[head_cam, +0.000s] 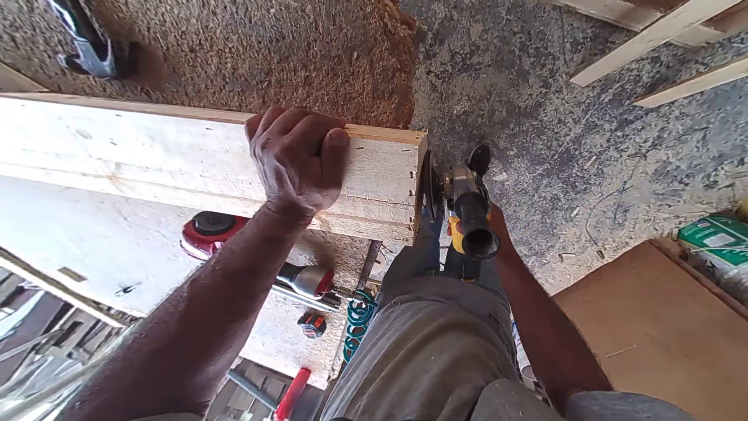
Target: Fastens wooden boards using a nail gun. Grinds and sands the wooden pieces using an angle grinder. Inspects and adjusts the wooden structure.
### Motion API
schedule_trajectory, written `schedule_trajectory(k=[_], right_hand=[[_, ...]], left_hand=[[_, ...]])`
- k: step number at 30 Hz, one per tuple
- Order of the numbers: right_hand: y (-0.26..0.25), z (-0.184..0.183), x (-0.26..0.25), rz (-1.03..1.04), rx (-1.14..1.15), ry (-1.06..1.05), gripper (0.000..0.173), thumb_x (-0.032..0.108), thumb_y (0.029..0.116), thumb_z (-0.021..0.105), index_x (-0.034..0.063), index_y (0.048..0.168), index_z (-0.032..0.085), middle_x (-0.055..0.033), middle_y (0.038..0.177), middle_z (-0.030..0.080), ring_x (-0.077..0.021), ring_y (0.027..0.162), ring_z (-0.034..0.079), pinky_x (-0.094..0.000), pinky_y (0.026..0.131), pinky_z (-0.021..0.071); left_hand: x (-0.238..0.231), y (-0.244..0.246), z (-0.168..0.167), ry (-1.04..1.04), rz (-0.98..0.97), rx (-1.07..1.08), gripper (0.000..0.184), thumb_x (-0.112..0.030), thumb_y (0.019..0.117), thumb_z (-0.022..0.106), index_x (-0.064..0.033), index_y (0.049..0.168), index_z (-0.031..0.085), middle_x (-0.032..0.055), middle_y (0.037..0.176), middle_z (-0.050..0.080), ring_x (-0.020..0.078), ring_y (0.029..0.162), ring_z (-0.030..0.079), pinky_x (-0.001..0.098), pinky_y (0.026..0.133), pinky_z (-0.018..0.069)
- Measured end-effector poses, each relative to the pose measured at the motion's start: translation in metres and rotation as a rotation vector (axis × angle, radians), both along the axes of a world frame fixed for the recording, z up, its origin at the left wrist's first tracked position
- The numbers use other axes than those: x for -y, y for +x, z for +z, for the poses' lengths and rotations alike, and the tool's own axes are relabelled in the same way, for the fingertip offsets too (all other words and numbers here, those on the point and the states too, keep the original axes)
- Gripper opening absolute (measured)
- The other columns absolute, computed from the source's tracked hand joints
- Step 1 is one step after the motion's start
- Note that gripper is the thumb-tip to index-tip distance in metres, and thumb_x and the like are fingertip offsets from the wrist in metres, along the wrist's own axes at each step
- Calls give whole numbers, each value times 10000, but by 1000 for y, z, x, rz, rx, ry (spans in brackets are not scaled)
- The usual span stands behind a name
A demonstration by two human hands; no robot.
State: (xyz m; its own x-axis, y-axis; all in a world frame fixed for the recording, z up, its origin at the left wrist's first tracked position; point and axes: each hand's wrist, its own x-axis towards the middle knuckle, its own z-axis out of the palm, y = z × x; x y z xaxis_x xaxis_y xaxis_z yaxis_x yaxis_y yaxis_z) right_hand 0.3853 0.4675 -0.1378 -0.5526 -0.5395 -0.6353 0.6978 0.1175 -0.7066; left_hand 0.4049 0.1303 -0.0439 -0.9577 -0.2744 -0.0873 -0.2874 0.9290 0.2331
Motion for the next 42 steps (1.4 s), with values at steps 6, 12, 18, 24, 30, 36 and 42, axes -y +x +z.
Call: schedule_trajectory(k=[6, 12, 18, 24, 30, 36, 42], right_hand=[[-4, -15, 18, -69, -46, 8, 635, 499, 776, 815, 14, 1122, 593, -67, 903, 726, -195, 781, 742, -399, 711, 659], [-5, -14, 20, -58, -74, 80, 602, 494, 782, 815, 36, 1117, 615, -47, 913, 733, -173, 795, 744, -386, 720, 660], [-9, -27, 20, 2, -275, 228, 627, 549, 745, 818, 68, 1106, 638, 37, 912, 718, -30, 844, 701, -276, 780, 612], [-12, -38, 26, 9, -323, 313, 617, 534, 721, 822, 90, 1107, 638, 49, 878, 700, -21, 801, 686, -277, 730, 602], [-37, -45, 45, -48, -383, 306, 538, 402, 726, 836, 104, 1123, 627, 24, 886, 697, -50, 786, 688, -311, 696, 598], [-20, -51, 51, -173, -398, 227, 587, 466, 726, 842, 83, 1116, 629, 44, 897, 705, -26, 840, 693, -284, 766, 605], [-17, -58, 58, -257, -427, 194, 636, 461, 735, 841, -3, 1109, 618, -8, 919, 716, -55, 865, 708, -290, 803, 617]], left_hand=[[-1, 0, 0, -6, -5, -17, 464, -389, 1056, 370, -136, 1074, 758, 86, 985, 719, 255, 985, 634, 473, 943, 416], [-1, 0, 1, -3, -1, 7, 471, -392, 1060, 364, -133, 1082, 757, 95, 992, 720, 266, 994, 634, 479, 941, 423], [-1, -1, 1, -7, 1, 3, 474, -388, 1065, 357, -137, 1086, 758, 93, 1003, 723, 262, 1008, 635, 474, 946, 424], [-2, 0, 2, -13, 2, 9, 473, -382, 1066, 356, -135, 1087, 760, 88, 995, 719, 258, 1011, 636, 473, 946, 426], [-2, 0, 2, -9, 5, 6, 474, -379, 1067, 354, -134, 1087, 760, 89, 997, 720, 257, 1024, 637, 465, 964, 420], [-2, 1, 1, -10, 9, -6, 478, -388, 1059, 363, -125, 1078, 762, 97, 962, 710, 266, 973, 631, 477, 932, 425], [0, 1, -1, -4, 6, -19, 470, -392, 1056, 374, -130, 1071, 764, 86, 992, 725, 262, 978, 638, 479, 929, 431]])
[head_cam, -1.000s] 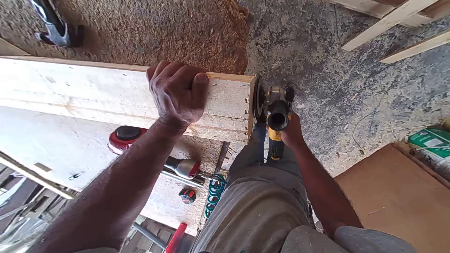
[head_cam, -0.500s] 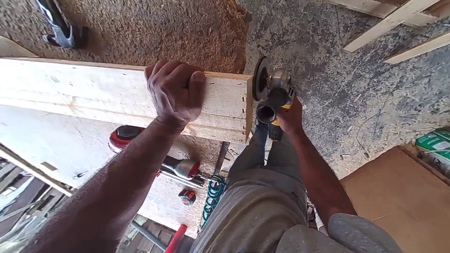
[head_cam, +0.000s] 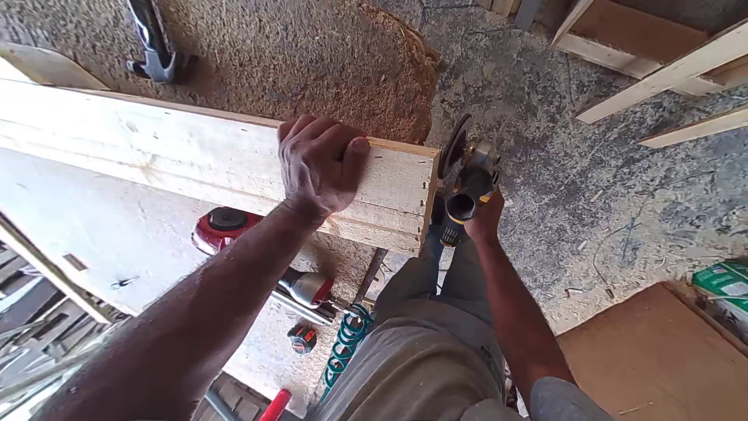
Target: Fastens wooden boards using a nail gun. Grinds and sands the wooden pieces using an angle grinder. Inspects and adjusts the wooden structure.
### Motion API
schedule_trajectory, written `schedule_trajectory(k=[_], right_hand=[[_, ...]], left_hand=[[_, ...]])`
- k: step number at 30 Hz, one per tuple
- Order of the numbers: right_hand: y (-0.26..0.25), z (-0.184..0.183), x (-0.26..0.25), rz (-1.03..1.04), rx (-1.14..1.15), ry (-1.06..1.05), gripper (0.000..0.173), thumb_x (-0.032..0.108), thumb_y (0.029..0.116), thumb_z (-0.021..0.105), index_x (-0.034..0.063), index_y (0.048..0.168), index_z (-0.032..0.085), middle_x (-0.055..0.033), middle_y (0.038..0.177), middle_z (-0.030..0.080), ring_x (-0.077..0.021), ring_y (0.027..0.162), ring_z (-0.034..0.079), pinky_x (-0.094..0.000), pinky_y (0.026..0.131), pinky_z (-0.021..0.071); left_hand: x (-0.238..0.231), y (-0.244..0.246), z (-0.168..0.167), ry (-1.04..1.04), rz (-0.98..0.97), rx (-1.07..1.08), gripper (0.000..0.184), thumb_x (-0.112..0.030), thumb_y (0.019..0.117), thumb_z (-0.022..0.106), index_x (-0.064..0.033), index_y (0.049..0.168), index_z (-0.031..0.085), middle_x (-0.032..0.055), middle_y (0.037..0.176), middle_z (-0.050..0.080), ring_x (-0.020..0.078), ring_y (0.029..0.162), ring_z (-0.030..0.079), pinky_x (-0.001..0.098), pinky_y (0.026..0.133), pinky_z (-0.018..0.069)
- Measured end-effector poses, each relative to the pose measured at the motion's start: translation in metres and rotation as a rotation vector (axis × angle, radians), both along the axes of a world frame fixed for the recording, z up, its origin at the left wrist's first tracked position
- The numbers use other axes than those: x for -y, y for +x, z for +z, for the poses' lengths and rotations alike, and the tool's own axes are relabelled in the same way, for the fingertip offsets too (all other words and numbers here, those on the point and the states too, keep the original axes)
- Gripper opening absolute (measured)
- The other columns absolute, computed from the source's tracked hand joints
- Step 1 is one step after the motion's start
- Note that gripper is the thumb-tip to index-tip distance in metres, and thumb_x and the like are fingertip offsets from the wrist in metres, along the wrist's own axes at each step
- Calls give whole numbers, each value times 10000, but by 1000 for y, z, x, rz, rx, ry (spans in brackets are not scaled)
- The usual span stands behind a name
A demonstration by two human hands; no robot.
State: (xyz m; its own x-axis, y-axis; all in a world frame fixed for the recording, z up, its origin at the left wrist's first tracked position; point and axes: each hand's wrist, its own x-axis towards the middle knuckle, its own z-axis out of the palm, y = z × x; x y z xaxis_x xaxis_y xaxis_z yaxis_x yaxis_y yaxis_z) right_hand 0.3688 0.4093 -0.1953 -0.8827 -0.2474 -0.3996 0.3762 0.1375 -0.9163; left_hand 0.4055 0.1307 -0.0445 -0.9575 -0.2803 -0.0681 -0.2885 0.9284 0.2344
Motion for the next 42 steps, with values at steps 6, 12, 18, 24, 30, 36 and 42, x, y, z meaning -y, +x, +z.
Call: schedule_trajectory(k=[6, 12, 18, 24, 30, 36, 42], right_hand=[[-25, 5, -1, 60, 28, -7, 595, 506, 747, 840, 63, 1085, 631, 21, 882, 718, -70, 822, 721, -317, 760, 636], [-20, 12, -14, 120, 105, -33, 629, 513, 763, 836, 31, 1109, 628, -17, 898, 732, -124, 805, 739, -365, 744, 655], [-3, 25, -40, 112, 229, -77, 634, 487, 780, 825, 1, 1126, 611, -60, 898, 734, -189, 777, 746, -411, 711, 663], [-5, 37, -31, 160, 269, -161, 700, 561, 748, 830, 13, 1123, 608, -62, 904, 733, -191, 770, 742, -401, 692, 660], [-17, 25, -46, 268, 264, 44, 600, 527, 789, 803, 45, 1112, 651, -21, 902, 738, -146, 780, 738, -385, 723, 653], [20, 55, -75, 245, 387, -176, 595, 479, 785, 809, 19, 1113, 620, -67, 888, 734, -202, 758, 741, -406, 682, 655], [49, 75, -83, 295, 493, -110, 611, 471, 708, 835, 41, 1095, 636, -15, 890, 732, -116, 781, 728, -330, 703, 637]], left_hand=[[1, 0, -1, -1, -5, -7, 461, -402, 1052, 386, -146, 1070, 770, 68, 999, 731, 243, 981, 641, 471, 958, 424], [1, 1, 0, -2, 3, 0, 459, -409, 1049, 387, -157, 1074, 769, 60, 1001, 729, 240, 979, 639, 471, 957, 421], [2, 0, 0, -3, 0, -1, 461, -414, 1046, 386, -153, 1071, 766, 68, 1001, 725, 242, 985, 638, 471, 951, 424], [1, -1, 0, 1, 6, -8, 458, -420, 1046, 393, -154, 1066, 766, 63, 994, 725, 243, 983, 639, 471, 959, 419], [1, -1, 0, -4, -1, -3, 464, -409, 1048, 382, -150, 1064, 766, 72, 1000, 729, 253, 985, 644, 483, 958, 426], [-1, -1, 2, 5, 14, 8, 447, -376, 1047, 392, -129, 1050, 764, 90, 964, 721, 267, 958, 638, 486, 929, 423], [0, -2, 1, 14, 9, 6, 444, -370, 1051, 394, -127, 1062, 765, 89, 971, 722, 264, 964, 639, 479, 937, 429]])
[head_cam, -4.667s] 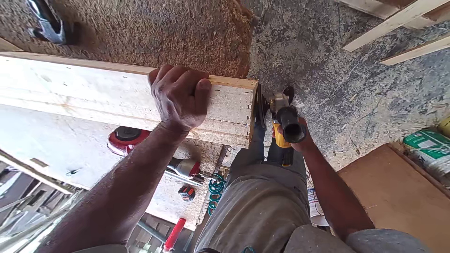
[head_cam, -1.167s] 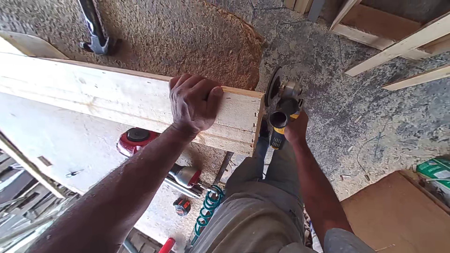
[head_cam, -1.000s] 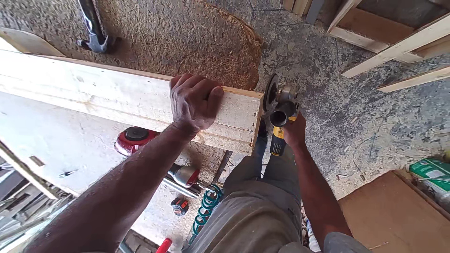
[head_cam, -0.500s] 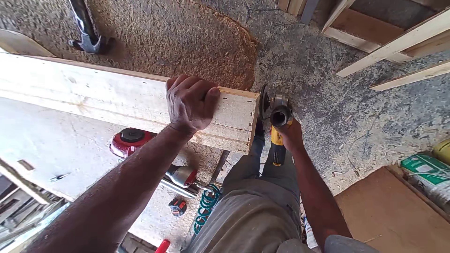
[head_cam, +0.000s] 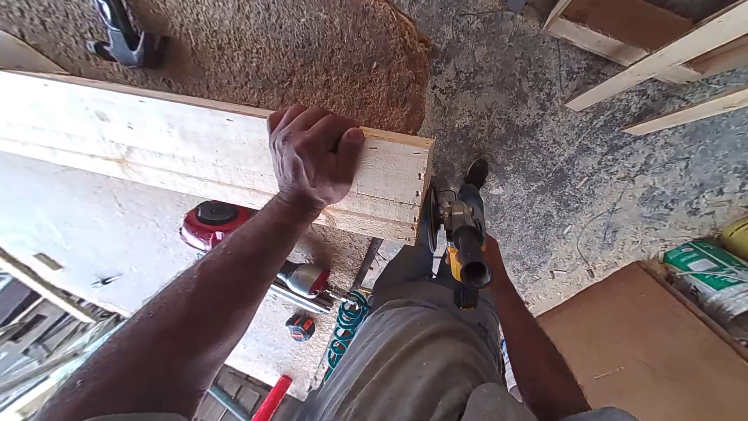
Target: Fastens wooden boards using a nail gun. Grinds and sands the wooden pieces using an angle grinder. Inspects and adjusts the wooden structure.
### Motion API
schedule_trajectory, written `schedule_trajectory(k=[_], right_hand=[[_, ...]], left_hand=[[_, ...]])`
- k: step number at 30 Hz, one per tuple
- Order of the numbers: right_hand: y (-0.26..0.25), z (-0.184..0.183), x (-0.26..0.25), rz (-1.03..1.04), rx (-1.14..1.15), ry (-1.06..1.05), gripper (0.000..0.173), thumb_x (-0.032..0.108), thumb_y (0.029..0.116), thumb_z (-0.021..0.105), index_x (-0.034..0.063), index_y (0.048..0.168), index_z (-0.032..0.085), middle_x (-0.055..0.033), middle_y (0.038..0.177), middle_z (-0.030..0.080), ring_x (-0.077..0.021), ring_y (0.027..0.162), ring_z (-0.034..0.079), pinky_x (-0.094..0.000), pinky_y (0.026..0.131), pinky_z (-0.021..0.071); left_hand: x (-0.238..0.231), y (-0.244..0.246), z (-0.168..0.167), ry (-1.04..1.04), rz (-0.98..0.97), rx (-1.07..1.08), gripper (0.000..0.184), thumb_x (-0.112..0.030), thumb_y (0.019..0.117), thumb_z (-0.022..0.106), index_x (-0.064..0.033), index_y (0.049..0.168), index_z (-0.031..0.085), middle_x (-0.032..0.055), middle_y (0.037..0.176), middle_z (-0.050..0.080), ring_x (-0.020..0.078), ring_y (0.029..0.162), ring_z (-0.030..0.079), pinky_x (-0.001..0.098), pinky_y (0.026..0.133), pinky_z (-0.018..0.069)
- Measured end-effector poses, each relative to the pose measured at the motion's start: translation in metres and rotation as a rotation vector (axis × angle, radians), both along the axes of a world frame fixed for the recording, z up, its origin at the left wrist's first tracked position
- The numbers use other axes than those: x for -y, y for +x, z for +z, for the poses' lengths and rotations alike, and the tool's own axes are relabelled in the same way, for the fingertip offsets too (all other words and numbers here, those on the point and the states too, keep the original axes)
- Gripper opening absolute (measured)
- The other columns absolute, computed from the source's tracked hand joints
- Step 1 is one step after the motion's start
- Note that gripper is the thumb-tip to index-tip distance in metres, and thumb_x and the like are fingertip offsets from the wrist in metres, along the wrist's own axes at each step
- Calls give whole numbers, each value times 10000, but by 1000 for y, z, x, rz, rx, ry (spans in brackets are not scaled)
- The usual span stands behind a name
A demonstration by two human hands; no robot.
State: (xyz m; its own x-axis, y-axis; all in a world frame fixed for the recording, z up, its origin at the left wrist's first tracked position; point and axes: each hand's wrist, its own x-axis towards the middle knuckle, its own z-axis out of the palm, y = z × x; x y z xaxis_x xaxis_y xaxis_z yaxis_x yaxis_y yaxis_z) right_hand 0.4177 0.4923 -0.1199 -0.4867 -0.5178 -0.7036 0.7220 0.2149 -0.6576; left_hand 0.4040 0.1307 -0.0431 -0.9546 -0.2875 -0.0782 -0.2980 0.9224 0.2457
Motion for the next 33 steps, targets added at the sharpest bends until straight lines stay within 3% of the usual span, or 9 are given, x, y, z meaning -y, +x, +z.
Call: schedule_trajectory(k=[3, 6, 13, 15, 17, 20, 23, 29, 33], right_hand=[[-14, -16, 14, -48, -68, -78, 592, 491, 789, 801, 20, 1103, 627, -52, 892, 728, -168, 777, 729, -377, 713, 641], [-21, -26, 22, -69, -79, -123, 648, 508, 796, 812, -5, 1133, 603, -93, 914, 733, -222, 782, 744, -419, 716, 657], [5, 15, 8, 21, -42, 33, 600, 441, 715, 815, 37, 1116, 624, 40, 907, 710, -27, 809, 699, -244, 740, 609], [-6, -3, 21, -70, -74, -78, 689, 518, 783, 806, -24, 1156, 602, -80, 927, 727, -182, 807, 733, -390, 737, 646], [-24, -15, 34, -112, -138, -148, 734, 592, 799, 796, -12, 1159, 588, -89, 929, 723, -215, 798, 736, -423, 729, 655], [-8, -13, 20, -82, -123, -138, 637, 503, 810, 807, -3, 1141, 609, -77, 924, 737, -199, 797, 744, -402, 727, 655], [20, -1, 1, -34, -89, -49, 540, 434, 765, 819, 53, 1103, 637, 16, 910, 726, -70, 810, 715, -293, 740, 627], [-28, -15, 36, -109, -111, -167, 652, 536, 816, 797, -12, 1113, 604, -117, 876, 729, -255, 761, 744, -435, 711, 658], [6, -8, 9, -70, -114, -118, 632, 520, 781, 824, 18, 1105, 619, -62, 888, 733, -187, 766, 737, -394, 702, 650]], left_hand=[[-1, 0, 0, -2, 2, 2, 459, -388, 1055, 386, -121, 1041, 760, 93, 938, 713, 268, 950, 637, 483, 914, 427], [-2, 1, 1, -7, 0, 6, 466, -390, 1055, 381, -124, 1049, 763, 97, 949, 716, 275, 960, 638, 486, 911, 429], [0, -1, -2, -9, 3, -4, 474, -409, 1058, 381, -126, 1038, 760, 101, 952, 722, 281, 979, 644, 487, 950, 419], [0, 1, -3, -22, 7, 0, 474, -448, 1062, 380, -162, 1043, 758, 82, 935, 722, 268, 977, 643, 467, 946, 408], [0, -1, -2, -28, 8, -2, 470, -449, 1065, 384, -171, 1048, 763, 84, 933, 724, 269, 973, 647, 473, 937, 409], [0, -2, -1, -19, 11, 11, 467, -422, 1062, 388, -145, 1035, 762, 94, 927, 717, 277, 965, 642, 490, 933, 417], [1, -3, -3, -34, 17, 13, 480, -452, 1064, 378, -159, 1017, 754, 79, 922, 719, 266, 984, 646, 482, 952, 408], [-1, -2, -1, -50, 20, 38, 502, -472, 1067, 360, -150, 1009, 740, 95, 935, 714, 284, 1013, 641, 489, 950, 402], [-1, -3, -1, -47, 22, 29, 508, -473, 1064, 357, -151, 1006, 746, 95, 914, 707, 286, 981, 641, 493, 933, 405]])
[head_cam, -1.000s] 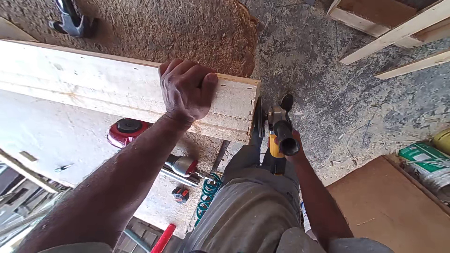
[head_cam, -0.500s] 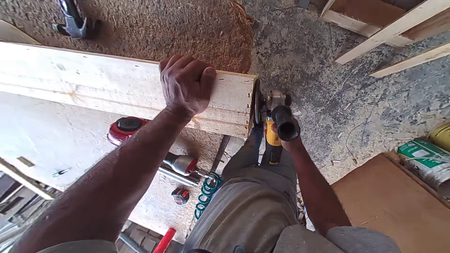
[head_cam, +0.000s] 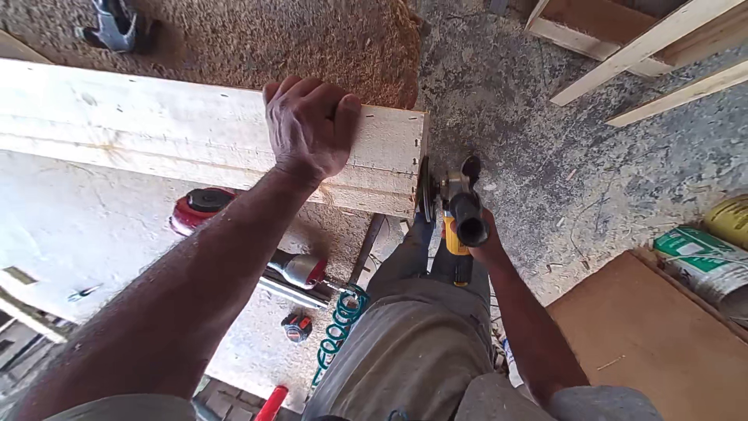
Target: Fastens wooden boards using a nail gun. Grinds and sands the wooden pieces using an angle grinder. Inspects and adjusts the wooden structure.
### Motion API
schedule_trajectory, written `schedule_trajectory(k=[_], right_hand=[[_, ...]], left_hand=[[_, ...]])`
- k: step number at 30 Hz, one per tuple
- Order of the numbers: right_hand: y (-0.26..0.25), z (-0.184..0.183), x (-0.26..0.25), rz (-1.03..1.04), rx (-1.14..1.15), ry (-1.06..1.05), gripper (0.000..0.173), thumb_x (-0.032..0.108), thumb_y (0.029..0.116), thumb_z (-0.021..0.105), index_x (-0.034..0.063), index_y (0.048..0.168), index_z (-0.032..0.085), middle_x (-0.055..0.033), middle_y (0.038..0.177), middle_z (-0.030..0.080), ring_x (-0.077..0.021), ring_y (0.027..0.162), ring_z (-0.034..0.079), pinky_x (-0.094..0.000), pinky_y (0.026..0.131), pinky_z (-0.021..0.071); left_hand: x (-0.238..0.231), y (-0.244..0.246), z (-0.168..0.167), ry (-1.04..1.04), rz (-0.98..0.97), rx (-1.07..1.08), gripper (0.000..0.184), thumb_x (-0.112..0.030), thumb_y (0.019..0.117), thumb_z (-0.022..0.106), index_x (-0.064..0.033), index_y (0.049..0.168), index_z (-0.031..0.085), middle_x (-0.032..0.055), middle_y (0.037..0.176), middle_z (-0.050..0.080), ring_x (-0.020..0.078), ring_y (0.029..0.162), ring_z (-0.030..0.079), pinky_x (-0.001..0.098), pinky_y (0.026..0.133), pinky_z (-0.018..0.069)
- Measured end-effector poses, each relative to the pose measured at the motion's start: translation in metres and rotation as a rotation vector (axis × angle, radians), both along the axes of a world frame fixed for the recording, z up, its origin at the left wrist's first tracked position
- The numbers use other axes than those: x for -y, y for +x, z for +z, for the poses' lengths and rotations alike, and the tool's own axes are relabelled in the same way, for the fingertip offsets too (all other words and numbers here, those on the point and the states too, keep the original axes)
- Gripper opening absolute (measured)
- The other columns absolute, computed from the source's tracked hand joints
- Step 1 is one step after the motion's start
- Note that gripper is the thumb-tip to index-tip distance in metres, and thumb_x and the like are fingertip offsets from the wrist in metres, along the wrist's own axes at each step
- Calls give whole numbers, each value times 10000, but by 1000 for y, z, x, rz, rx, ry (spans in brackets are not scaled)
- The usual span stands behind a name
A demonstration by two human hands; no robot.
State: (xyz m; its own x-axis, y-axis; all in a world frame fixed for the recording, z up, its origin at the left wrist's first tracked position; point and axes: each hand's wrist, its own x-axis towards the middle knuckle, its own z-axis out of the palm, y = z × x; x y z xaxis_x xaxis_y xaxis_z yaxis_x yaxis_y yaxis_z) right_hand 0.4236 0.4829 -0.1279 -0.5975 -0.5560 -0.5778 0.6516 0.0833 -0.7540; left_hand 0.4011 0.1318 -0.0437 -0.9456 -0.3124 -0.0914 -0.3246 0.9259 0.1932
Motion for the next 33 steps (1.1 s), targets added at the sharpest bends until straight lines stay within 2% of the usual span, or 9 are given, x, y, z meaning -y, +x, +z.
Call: schedule_trajectory(k=[2, 4, 6, 9, 14, 19, 23, 28, 33], right_hand=[[22, 7, -11, 3, 31, 27, 634, 506, 749, 836, 20, 1100, 630, -55, 891, 732, -167, 770, 731, -378, 698, 644], [18, 10, -5, -17, 20, 22, 633, 513, 767, 822, 15, 1104, 626, -60, 887, 737, -179, 767, 740, -384, 703, 651], [-13, 8, 15, -30, 7, -8, 606, 493, 817, 797, 1, 1116, 608, -89, 876, 733, -223, 756, 744, -414, 701, 657], [-53, 1, 32, -22, 14, -32, 614, 515, 823, 793, 10, 1123, 615, -131, 867, 727, -277, 740, 747, -449, 693, 665], [-26, 2, 7, 11, 75, -27, 635, 510, 805, 818, 1, 1116, 598, -103, 851, 733, -249, 702, 742, -421, 656, 661], [-58, -5, 29, 11, 83, -14, 631, 525, 829, 782, 0, 1130, 600, -137, 852, 723, -273, 719, 742, -447, 678, 662], [-45, 1, 17, 27, 75, -37, 681, 533, 814, 804, -20, 1139, 577, -133, 864, 724, -276, 718, 741, -446, 668, 663], [-58, -3, 31, -9, 123, -23, 604, 493, 844, 766, -21, 1110, 594, -153, 837, 714, -283, 708, 739, -450, 674, 662], [-43, 0, 22, 2, 133, -43, 637, 499, 834, 782, -34, 1114, 576, -140, 831, 722, -277, 698, 741, -438, 653, 661]], left_hand=[[0, -1, 1, -2, 1, 7, 512, -480, 1067, 354, -153, 1010, 745, 89, 915, 706, 280, 975, 642, 489, 942, 408], [-1, 0, -1, -5, 2, 4, 514, -481, 1065, 354, -151, 1012, 745, 90, 919, 711, 280, 986, 646, 490, 942, 410], [-2, 2, -1, -14, 2, 4, 519, -489, 1066, 353, -148, 1003, 738, 92, 912, 704, 285, 995, 643, 491, 941, 409], [-2, 1, 1, -15, -6, -5, 518, -490, 1068, 359, -136, 968, 724, 100, 895, 696, 291, 980, 641, 491, 930, 413], [0, -1, 1, -3, 2, -5, 523, -489, 1062, 358, -145, 1009, 748, 104, 924, 715, 295, 988, 651, 500, 948, 418], [-2, 0, 2, 1, 5, 12, 528, -493, 1062, 358, -124, 980, 727, 119, 908, 705, 313, 989, 650, 523, 939, 424], [-1, -2, 1, -9, 8, -8, 520, -489, 1062, 362, -135, 983, 734, 108, 907, 710, 303, 975, 654, 510, 946, 426], [-4, 0, 1, -12, 20, 7, 523, -492, 1059, 360, -127, 977, 725, 117, 908, 707, 315, 976, 652, 518, 953, 421], [-2, -3, 1, -15, 15, -11, 536, -505, 1062, 360, -121, 964, 721, 116, 897, 708, 315, 966, 656, 516, 952, 424]])
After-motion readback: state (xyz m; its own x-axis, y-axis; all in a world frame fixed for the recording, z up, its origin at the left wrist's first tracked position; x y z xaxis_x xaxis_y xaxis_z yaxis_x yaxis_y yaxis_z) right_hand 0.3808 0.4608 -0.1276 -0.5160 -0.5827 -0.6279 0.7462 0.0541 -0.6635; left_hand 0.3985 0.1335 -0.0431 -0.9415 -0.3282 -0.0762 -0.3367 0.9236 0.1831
